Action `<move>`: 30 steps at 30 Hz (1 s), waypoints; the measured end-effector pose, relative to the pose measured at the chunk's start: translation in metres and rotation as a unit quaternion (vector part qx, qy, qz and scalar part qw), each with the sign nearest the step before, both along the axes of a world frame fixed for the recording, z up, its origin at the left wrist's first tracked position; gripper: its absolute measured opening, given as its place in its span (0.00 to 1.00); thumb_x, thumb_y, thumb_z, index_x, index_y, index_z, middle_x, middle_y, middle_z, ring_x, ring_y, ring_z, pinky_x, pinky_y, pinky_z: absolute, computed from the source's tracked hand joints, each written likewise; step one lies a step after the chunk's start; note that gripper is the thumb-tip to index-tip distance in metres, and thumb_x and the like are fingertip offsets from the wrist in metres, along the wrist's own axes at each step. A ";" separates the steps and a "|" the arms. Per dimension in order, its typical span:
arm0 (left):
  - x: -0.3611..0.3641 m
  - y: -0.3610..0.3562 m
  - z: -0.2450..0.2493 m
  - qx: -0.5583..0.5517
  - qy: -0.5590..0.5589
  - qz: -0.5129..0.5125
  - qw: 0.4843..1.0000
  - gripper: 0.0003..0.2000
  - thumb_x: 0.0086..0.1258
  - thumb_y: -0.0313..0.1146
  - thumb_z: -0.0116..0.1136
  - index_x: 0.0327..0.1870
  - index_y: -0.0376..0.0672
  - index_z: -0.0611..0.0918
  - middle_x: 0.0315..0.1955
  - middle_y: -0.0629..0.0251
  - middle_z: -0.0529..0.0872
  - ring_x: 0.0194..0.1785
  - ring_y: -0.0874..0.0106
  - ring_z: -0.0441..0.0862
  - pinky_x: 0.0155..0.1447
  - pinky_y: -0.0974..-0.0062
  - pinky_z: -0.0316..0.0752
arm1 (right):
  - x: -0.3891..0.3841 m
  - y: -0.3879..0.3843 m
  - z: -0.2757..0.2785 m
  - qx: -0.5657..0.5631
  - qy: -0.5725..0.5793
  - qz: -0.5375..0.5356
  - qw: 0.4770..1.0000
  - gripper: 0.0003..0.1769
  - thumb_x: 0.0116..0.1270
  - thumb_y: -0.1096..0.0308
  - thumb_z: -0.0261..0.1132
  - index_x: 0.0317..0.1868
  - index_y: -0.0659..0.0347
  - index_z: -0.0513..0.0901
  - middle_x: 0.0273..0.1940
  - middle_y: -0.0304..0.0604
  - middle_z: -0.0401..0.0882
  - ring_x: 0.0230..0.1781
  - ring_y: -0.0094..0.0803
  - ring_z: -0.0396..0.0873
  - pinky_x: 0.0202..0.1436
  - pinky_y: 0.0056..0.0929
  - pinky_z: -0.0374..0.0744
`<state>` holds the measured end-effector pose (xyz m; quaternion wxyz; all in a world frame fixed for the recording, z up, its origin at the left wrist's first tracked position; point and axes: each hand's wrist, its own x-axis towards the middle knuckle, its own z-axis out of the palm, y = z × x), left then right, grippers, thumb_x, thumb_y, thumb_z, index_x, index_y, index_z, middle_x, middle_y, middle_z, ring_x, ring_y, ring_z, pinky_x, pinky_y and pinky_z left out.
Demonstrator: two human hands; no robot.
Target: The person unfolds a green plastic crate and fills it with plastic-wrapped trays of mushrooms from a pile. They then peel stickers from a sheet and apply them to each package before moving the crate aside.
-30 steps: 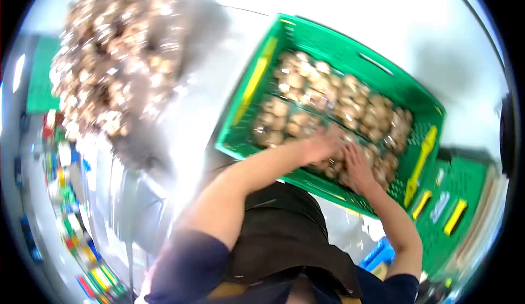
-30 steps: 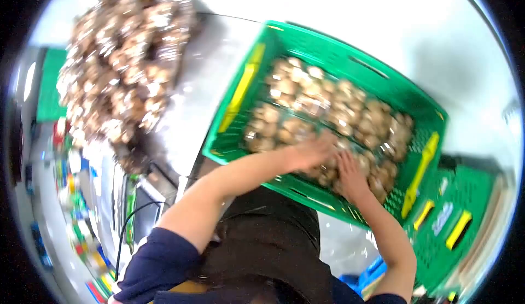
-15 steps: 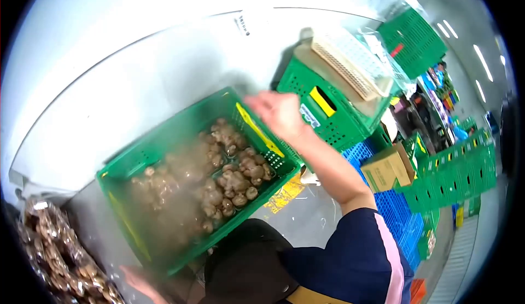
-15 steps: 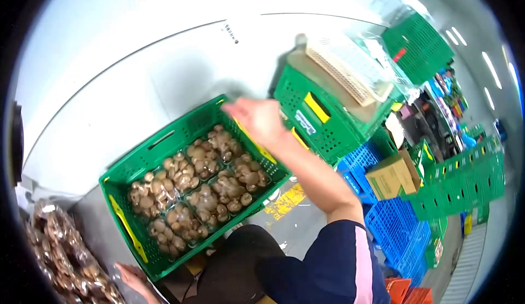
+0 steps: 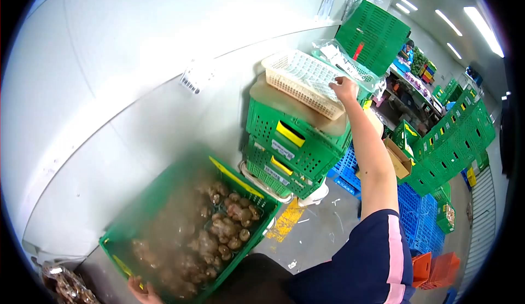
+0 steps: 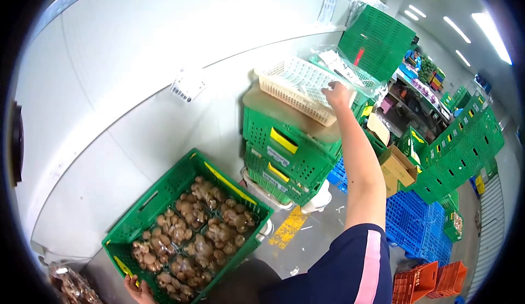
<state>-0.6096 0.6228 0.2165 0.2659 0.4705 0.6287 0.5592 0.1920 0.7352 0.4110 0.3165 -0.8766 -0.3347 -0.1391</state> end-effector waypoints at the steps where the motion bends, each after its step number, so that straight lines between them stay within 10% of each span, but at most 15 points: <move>1: 0.012 0.005 0.006 -0.018 -0.017 -0.033 0.999 0.14 0.63 0.21 0.63 0.50 0.34 0.78 0.45 0.57 0.82 0.47 0.64 0.78 0.55 0.67 0.75 | 0.003 0.008 0.001 -0.039 0.016 0.002 0.999 0.29 0.50 0.57 0.74 0.50 0.64 0.83 0.49 0.53 0.83 0.51 0.43 0.81 0.57 0.36 0.76; 5: 0.061 0.015 0.026 -0.044 -0.158 -0.077 0.983 0.12 0.66 0.23 0.61 0.50 0.37 0.78 0.45 0.58 0.81 0.51 0.66 0.77 0.54 0.70 0.76 | 0.035 0.029 -0.003 -0.174 0.022 -0.035 0.984 0.38 0.51 0.50 0.74 0.58 0.66 0.77 0.55 0.59 0.79 0.57 0.48 0.77 0.62 0.38 0.74; 10: 0.073 0.019 0.014 -0.231 -0.032 -0.111 0.966 0.14 0.70 0.30 0.59 0.54 0.37 0.78 0.45 0.57 0.82 0.42 0.65 0.80 0.48 0.68 0.76 | 0.050 0.033 -0.018 -0.296 0.035 -0.091 0.950 0.42 0.53 0.43 0.72 0.61 0.66 0.75 0.61 0.54 0.75 0.64 0.46 0.72 0.65 0.38 0.73; 17: 0.099 0.026 0.041 -0.263 -0.031 -0.163 0.951 0.18 0.70 0.33 0.60 0.58 0.36 0.76 0.49 0.55 0.81 0.46 0.63 0.79 0.51 0.66 0.75 | 0.069 0.034 -0.002 -0.234 0.184 -0.079 0.952 0.38 0.41 0.49 0.79 0.50 0.66 0.83 0.47 0.50 0.85 0.50 0.41 0.83 0.57 0.35 0.78; 19: 0.117 0.038 0.026 -0.169 -0.077 -0.105 0.977 0.12 0.74 0.37 0.54 0.30 0.40 0.75 0.21 0.69 0.76 0.18 0.80 0.70 0.19 0.85 0.62 | 0.052 0.035 0.009 -0.021 0.066 -0.069 0.995 0.34 0.46 0.53 0.77 0.50 0.69 0.82 0.42 0.52 0.86 0.46 0.42 0.83 0.53 0.35 0.78; 21: 0.126 0.043 0.057 -0.179 -0.108 -0.206 0.956 0.06 0.71 0.28 0.56 0.45 0.37 0.78 0.34 0.66 0.81 0.30 0.78 0.77 0.30 0.83 0.70 | -0.005 0.031 0.035 0.175 -0.066 0.083 0.979 0.31 0.54 0.55 0.73 0.50 0.72 0.80 0.41 0.54 0.85 0.43 0.40 0.83 0.50 0.33 0.77; 25: 0.150 0.058 0.068 -0.065 -0.026 -0.264 0.962 0.20 0.69 0.36 0.60 0.59 0.37 0.75 0.51 0.59 0.81 0.52 0.70 0.78 0.49 0.75 0.74 | -0.196 -0.011 0.042 0.190 -0.013 0.274 0.943 0.25 0.61 0.54 0.70 0.48 0.69 0.81 0.36 0.47 0.83 0.34 0.29 0.77 0.42 0.28 0.76; 30: 0.174 0.037 0.086 -0.006 -0.201 -0.297 0.933 0.33 0.67 0.42 0.62 0.69 0.37 0.65 0.64 0.55 0.73 0.69 0.65 0.67 0.68 0.66 0.63 | -0.361 -0.065 -0.040 0.080 0.455 0.518 0.720 0.20 0.60 0.77 0.68 0.54 0.63 0.80 0.42 0.32 0.82 0.40 0.16 0.75 0.46 0.19 0.75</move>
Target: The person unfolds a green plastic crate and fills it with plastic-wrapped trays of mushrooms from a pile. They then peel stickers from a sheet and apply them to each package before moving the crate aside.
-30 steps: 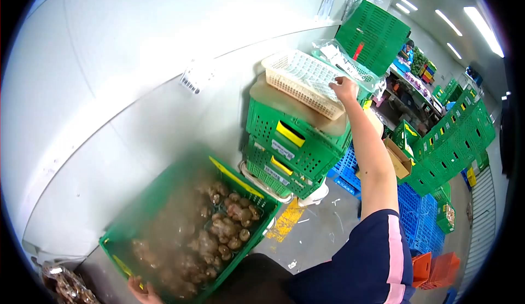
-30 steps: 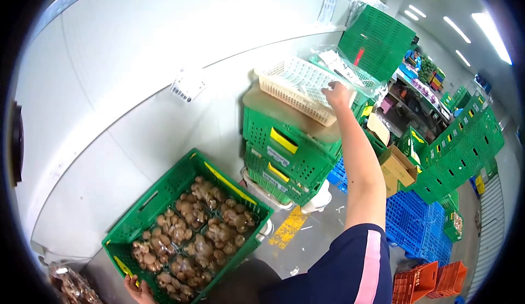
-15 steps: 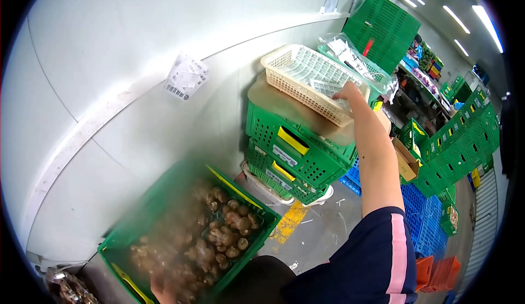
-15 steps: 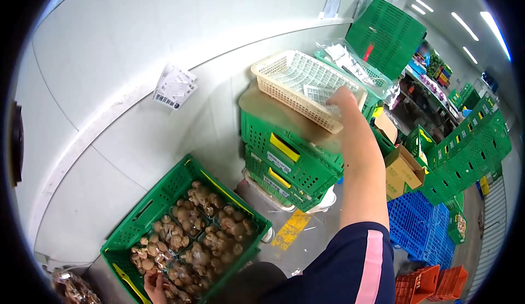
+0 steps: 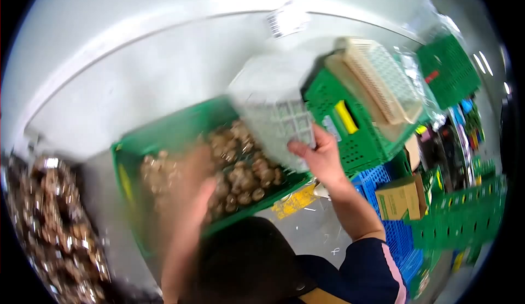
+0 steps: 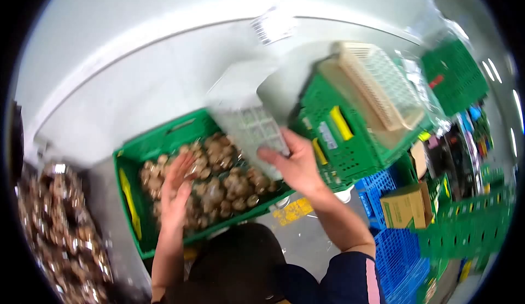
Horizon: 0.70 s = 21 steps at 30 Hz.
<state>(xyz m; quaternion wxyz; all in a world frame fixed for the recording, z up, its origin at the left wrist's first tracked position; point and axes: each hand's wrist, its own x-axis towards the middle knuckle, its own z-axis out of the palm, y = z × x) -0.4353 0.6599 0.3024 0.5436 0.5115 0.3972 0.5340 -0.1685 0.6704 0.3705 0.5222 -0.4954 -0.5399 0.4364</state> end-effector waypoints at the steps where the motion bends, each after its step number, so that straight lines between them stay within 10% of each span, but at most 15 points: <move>1: -0.003 -0.006 -0.004 -0.014 -0.026 0.016 0.999 0.33 0.67 0.42 0.62 0.69 0.37 0.65 0.63 0.56 0.74 0.68 0.66 0.68 0.69 0.66 0.61 | -0.019 -0.010 -0.015 -0.073 0.040 0.050 0.995 0.20 0.61 0.76 0.69 0.54 0.64 0.79 0.42 0.33 0.82 0.44 0.18 0.76 0.50 0.21 0.75; 4: -0.027 -0.032 -0.023 -0.065 -0.087 0.101 0.989 0.28 0.64 0.35 0.66 0.63 0.35 0.70 0.53 0.61 0.80 0.56 0.73 0.75 0.65 0.72 0.65 | -0.065 -0.032 -0.061 -0.139 0.154 0.154 0.966 0.28 0.61 0.75 0.69 0.62 0.64 0.72 0.49 0.38 0.81 0.46 0.22 0.78 0.52 0.23 0.76; 8: -0.059 -0.078 -0.015 -0.065 -0.094 0.280 0.953 0.27 0.59 0.23 0.69 0.61 0.36 0.72 0.27 0.68 0.84 0.24 0.82 0.77 0.25 0.87 0.67 | -0.099 -0.051 -0.076 -0.126 0.121 0.209 0.962 0.46 0.61 0.77 0.68 0.74 0.61 0.49 0.55 0.47 0.78 0.50 0.30 0.79 0.55 0.28 0.76; 10: -0.072 -0.099 -0.016 -0.055 -0.048 0.297 0.952 0.29 0.60 0.23 0.68 0.64 0.37 0.70 0.28 0.68 0.84 0.27 0.82 0.77 0.30 0.85 0.70 | -0.115 -0.054 -0.070 -0.074 0.103 0.234 0.964 0.48 0.62 0.78 0.66 0.75 0.61 0.44 0.55 0.48 0.78 0.50 0.31 0.79 0.55 0.29 0.77; 16: -0.101 -0.152 -0.018 -0.082 0.059 0.261 0.960 0.20 0.60 0.15 0.61 0.55 0.38 0.81 0.38 0.72 0.79 0.37 0.82 0.75 0.45 0.86 0.70 | -0.142 -0.067 -0.075 -0.127 -0.007 0.336 0.933 0.27 0.61 0.77 0.67 0.62 0.63 0.74 0.56 0.45 0.78 0.54 0.28 0.77 0.54 0.28 0.78; 21: -0.105 -0.169 -0.029 -0.011 0.152 0.219 0.964 0.24 0.56 0.12 0.64 0.57 0.37 0.80 0.40 0.71 0.77 0.43 0.80 0.75 0.47 0.83 0.72 | -0.141 -0.092 -0.083 -0.087 -0.024 0.330 0.940 0.23 0.60 0.72 0.70 0.57 0.62 0.79 0.55 0.45 0.79 0.51 0.27 0.78 0.53 0.27 0.78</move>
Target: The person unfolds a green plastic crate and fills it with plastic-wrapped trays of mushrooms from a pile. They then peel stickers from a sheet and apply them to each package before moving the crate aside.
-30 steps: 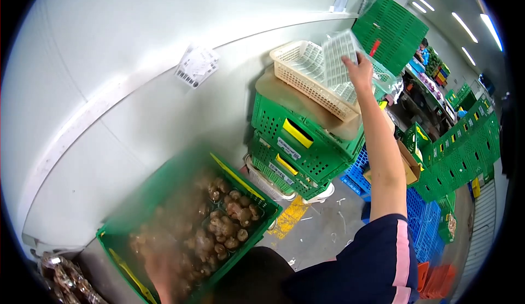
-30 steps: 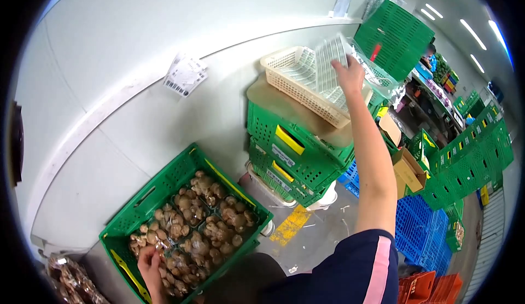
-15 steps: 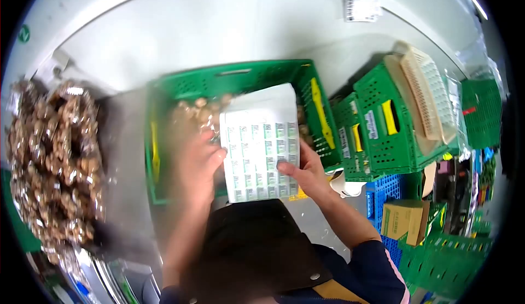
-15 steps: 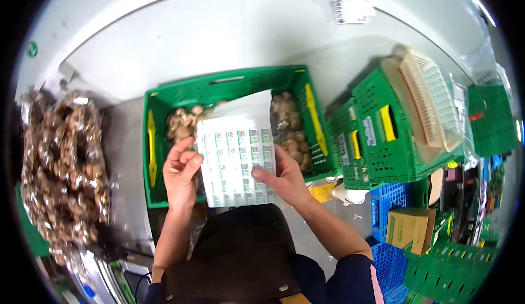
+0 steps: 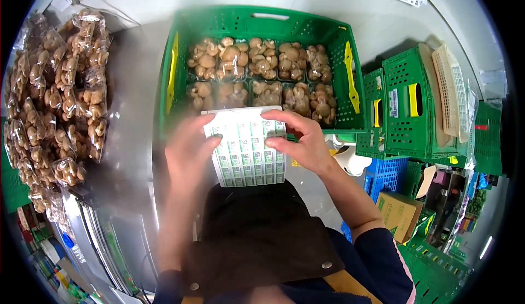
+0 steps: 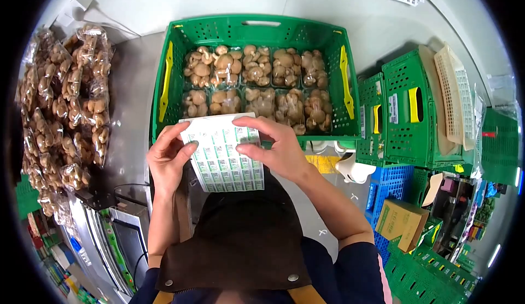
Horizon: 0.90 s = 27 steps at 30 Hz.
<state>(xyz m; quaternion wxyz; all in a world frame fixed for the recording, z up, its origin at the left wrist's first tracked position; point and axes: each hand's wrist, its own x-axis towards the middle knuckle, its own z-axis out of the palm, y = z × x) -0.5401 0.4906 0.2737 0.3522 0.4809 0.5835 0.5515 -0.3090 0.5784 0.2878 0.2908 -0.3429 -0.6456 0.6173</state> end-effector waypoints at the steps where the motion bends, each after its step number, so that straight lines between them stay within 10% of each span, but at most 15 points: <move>1: 0.000 -0.003 -0.003 -0.012 0.015 -0.014 1.000 0.25 0.56 0.12 0.64 0.57 0.37 0.80 0.41 0.71 0.77 0.44 0.80 0.76 0.48 0.83 0.72 | 0.004 -0.004 -0.003 -0.002 -0.002 -0.010 1.000 0.22 0.60 0.72 0.70 0.56 0.62 0.80 0.54 0.44 0.80 0.51 0.27 0.78 0.53 0.27 0.78; 13: 0.034 -0.010 0.002 0.022 0.151 -0.025 0.988 0.08 0.58 0.19 0.66 0.38 0.38 0.84 0.41 0.65 0.79 0.46 0.73 0.76 0.54 0.77 0.70 | 0.040 -0.005 -0.008 0.153 -0.049 -0.063 0.985 0.08 0.54 0.75 0.72 0.36 0.59 0.87 0.28 0.37 0.77 0.31 0.26 0.77 0.38 0.24 0.76; 18: 0.082 0.012 0.001 -0.061 -0.138 0.041 0.988 0.06 0.67 0.27 0.62 0.43 0.40 0.80 0.40 0.68 0.81 0.43 0.79 0.75 0.53 0.79 0.68 | 0.062 0.014 -0.016 -0.113 0.032 -0.067 0.991 0.07 0.60 0.76 0.70 0.40 0.63 0.85 0.34 0.34 0.81 0.34 0.18 0.76 0.40 0.18 0.76; 27: 0.129 0.047 -0.010 -0.112 0.036 0.208 0.971 0.03 0.71 0.27 0.58 0.36 0.40 0.77 0.30 0.76 0.78 0.34 0.87 0.69 0.43 0.87 0.66 | 0.090 0.063 -0.019 -0.075 -0.055 0.012 0.996 0.08 0.65 0.70 0.68 0.37 0.67 0.82 0.28 0.34 0.81 0.31 0.14 0.76 0.34 0.18 0.76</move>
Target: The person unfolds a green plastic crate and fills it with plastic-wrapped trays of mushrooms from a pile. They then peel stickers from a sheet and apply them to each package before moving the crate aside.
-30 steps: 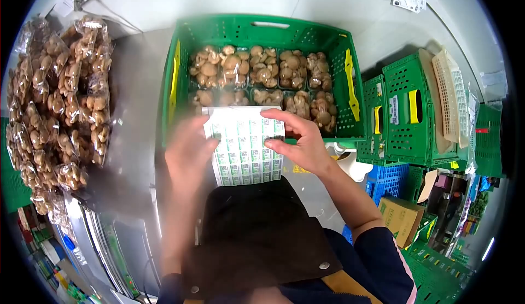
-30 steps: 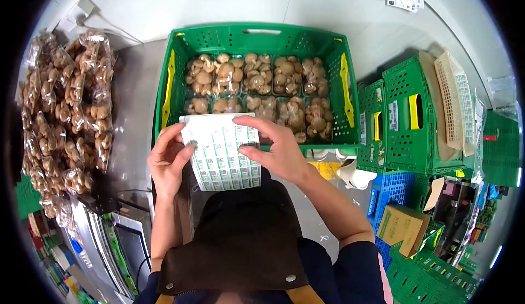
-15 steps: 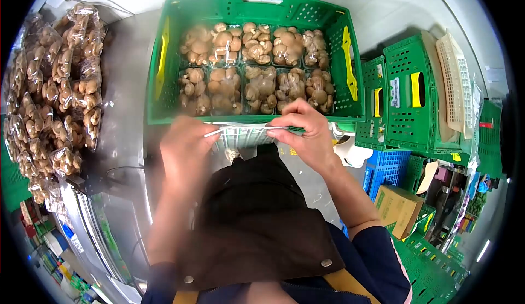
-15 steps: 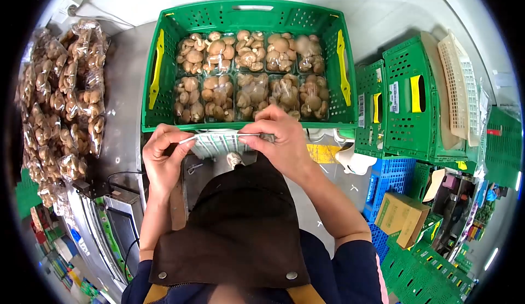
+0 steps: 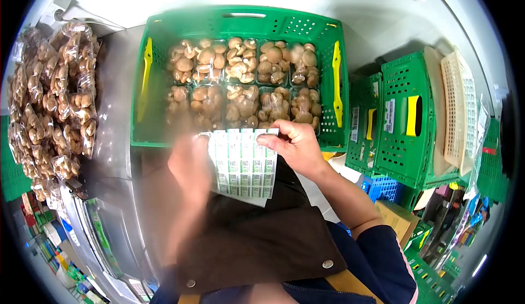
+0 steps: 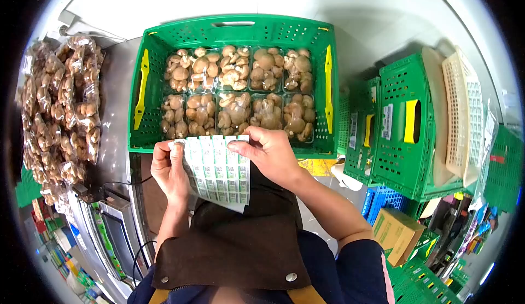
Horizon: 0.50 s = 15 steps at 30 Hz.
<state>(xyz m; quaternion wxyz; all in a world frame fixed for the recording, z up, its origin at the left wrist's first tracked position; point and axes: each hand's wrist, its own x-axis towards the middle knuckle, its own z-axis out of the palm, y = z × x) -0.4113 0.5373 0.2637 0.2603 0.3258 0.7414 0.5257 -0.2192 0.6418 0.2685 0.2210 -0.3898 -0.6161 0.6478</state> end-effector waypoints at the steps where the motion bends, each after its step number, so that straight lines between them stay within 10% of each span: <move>1: 0.001 0.005 0.000 -0.019 -0.001 0.004 1.000 0.04 0.71 0.27 0.58 0.35 0.40 0.77 0.30 0.77 0.78 0.33 0.87 0.69 0.42 0.87 0.66 | 0.001 0.005 -0.004 -0.010 -0.005 0.011 1.000 0.07 0.64 0.70 0.69 0.36 0.66 0.83 0.27 0.33 0.81 0.30 0.14 0.75 0.33 0.18 0.75; 5: 0.002 0.016 -0.004 -0.027 -0.057 -0.017 0.998 0.07 0.71 0.29 0.59 0.32 0.40 0.77 0.25 0.79 0.76 0.30 0.88 0.67 0.37 0.89 0.64 | 0.007 0.036 -0.026 -0.153 0.084 0.132 0.976 0.15 0.68 0.65 0.66 0.47 0.69 0.79 0.36 0.38 0.82 0.39 0.17 0.76 0.43 0.22 0.77; 15: -0.006 0.043 -0.005 -0.106 -0.081 -0.086 0.987 0.07 0.70 0.29 0.61 0.32 0.38 0.78 0.25 0.78 0.78 0.29 0.88 0.69 0.34 0.89 0.65 | -0.043 0.070 -0.042 0.264 -0.017 0.232 0.936 0.15 0.71 0.56 0.58 0.35 0.62 0.73 0.28 0.51 0.78 0.29 0.51 0.79 0.30 0.45 0.73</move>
